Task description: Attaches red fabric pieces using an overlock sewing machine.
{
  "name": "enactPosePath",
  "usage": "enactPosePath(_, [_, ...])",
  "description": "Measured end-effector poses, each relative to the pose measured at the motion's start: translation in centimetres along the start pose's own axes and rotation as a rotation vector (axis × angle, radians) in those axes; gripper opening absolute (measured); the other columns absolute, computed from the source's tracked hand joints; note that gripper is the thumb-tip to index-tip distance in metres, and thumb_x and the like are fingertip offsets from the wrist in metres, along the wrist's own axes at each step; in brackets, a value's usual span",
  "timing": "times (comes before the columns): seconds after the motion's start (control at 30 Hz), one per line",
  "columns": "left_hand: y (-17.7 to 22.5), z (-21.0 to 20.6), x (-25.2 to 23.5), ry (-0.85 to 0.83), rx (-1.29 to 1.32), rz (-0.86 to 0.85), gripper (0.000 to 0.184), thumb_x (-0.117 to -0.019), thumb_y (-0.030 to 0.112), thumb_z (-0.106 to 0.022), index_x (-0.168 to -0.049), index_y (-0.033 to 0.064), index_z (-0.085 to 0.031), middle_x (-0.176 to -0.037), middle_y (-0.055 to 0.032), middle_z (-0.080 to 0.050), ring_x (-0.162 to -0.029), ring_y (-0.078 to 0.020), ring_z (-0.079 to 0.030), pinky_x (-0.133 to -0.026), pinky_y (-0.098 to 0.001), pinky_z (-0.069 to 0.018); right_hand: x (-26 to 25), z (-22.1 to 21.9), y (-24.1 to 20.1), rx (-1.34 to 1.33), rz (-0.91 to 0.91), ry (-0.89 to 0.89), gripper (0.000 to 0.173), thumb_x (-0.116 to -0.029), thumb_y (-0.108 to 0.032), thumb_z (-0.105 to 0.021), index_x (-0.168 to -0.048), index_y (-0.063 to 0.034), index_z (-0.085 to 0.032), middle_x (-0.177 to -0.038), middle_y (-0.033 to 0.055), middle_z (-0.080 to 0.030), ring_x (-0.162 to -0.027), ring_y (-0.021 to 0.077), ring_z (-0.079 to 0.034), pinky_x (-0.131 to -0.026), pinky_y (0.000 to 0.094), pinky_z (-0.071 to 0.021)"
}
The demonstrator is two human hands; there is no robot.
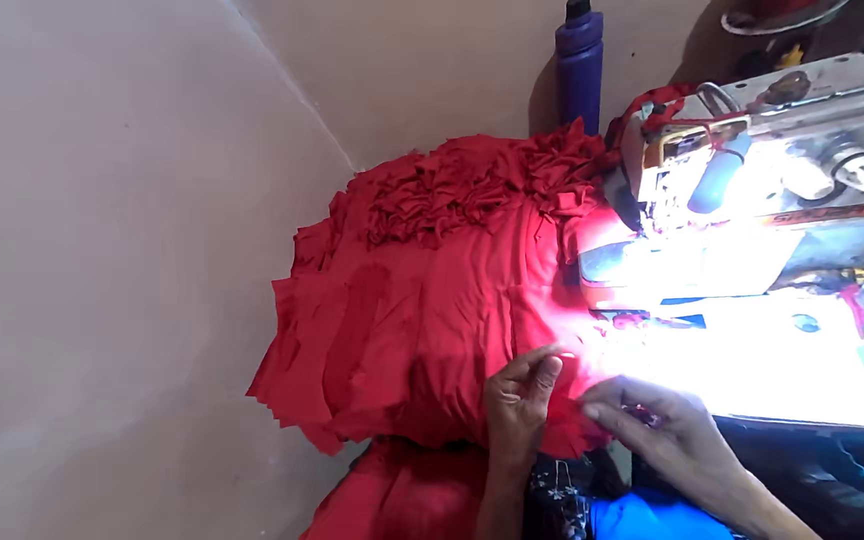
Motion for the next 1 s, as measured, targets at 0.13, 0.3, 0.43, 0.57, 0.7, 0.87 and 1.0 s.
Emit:
enactPosePath(0.13, [0.2,-0.3,0.7,-0.024,0.214,0.109,0.015,-0.0950,-0.006,-0.061,-0.103,-0.0029,-0.074,-0.090,0.0045,-0.077,-0.083,0.0015,-0.070,-0.078,-0.0177,-0.0584,-1.5,-0.1,0.4,-0.040,-0.077,0.099,0.010,-0.0950,-0.014,-0.066,-0.097,-0.0038,-0.068,-0.081,-0.0111,-0.068,-0.073,-0.0114,-0.060,-0.068,0.0073,-0.0503])
enactPosePath(0.3, [1.0,0.0,1.1,-0.075,0.134,0.101,0.019,-0.0995,-0.003,-0.055,-0.108,-0.0068,-0.072,-0.095,0.0025,-0.076,-0.086,0.0030,-0.069,-0.080,-0.0154,-0.0564,-1.3,-0.3,1.0,-0.022,-0.097,0.139,0.009,-0.0923,-0.015,-0.068,-0.093,-0.0067,-0.064,-0.075,-0.0128,-0.063,-0.066,-0.0115,-0.056,-0.062,0.0065,-0.0473])
enactPosePath(0.43, [1.1,-0.5,1.7,-0.173,0.177,0.136,0.033,-0.0928,0.005,-0.068,-0.119,-0.0151,-0.064,-0.105,-0.0033,-0.076,-0.094,-0.0012,-0.071,-0.088,-0.0204,-0.0579,-1.2,-0.3,1.4,-0.011,-0.124,0.148,0.010,-0.0915,-0.016,-0.069,-0.092,-0.0088,-0.062,-0.073,-0.0144,-0.062,-0.064,-0.0114,-0.055,-0.060,0.0064,-0.0461])
enactPosePath(0.57, [1.0,-0.1,2.0,-0.162,0.135,0.107,0.023,-0.0956,-0.005,-0.059,-0.116,-0.0131,-0.067,-0.106,-0.0041,-0.076,-0.094,-0.0004,-0.070,-0.087,-0.0186,-0.0569,-1.0,-0.6,1.6,-0.007,-0.165,0.122,0.018,-0.0917,-0.017,-0.069,-0.103,-0.0068,-0.059,-0.070,-0.0151,-0.059,-0.060,-0.0111,-0.052,-0.057,0.0064,-0.0448])
enactPosePath(0.7, [3.0,0.3,1.3,-0.241,-0.040,-0.050,0.020,-0.0977,-0.003,-0.058,-0.111,-0.0118,-0.070,-0.106,-0.0065,-0.076,-0.096,-0.0002,-0.070,-0.090,-0.0183,-0.0564,-1.0,-1.8,1.6,-0.138,-0.268,-0.112,0.025,-0.0967,-0.013,-0.062,-0.120,-0.0049,-0.058,-0.071,-0.0165,-0.061,-0.059,-0.0116,-0.051,-0.055,0.0070,-0.0426])
enactPosePath(0.87, [7.0,0.1,0.2,-0.345,-0.154,-0.239,0.019,-0.1023,0.007,-0.057,-0.106,-0.0033,-0.073,-0.104,-0.0033,-0.076,-0.101,-0.0019,-0.069,-0.093,-0.0200,-0.0564,-1.0,-1.8,0.5,-0.214,-0.268,-0.251,0.007,-0.0948,-0.013,-0.065,-0.101,-0.0096,-0.065,-0.067,-0.0191,-0.056,-0.059,-0.0138,-0.048,-0.053,0.0054,-0.0392])
enactPosePath(1.0, [9.1,-0.5,-1.4,-0.370,-0.217,-0.400,0.019,-0.1031,0.011,-0.058,-0.105,0.0036,-0.075,-0.100,0.0000,-0.073,-0.097,0.0005,-0.066,-0.090,-0.0164,-0.0540,-0.8,-1.0,0.0,-0.159,-0.227,-0.194,0.003,-0.0926,-0.012,-0.065,-0.090,-0.0102,-0.066,-0.064,-0.0163,-0.048,-0.057,-0.0132,-0.041,-0.052,0.0046,-0.0333])
Point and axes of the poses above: each hand's wrist, its own x-axis away from the middle knuckle, its own z-axis out of the back of the hand, y = z × x, the point moved 10 cm from there along -x, towards the middle knuckle
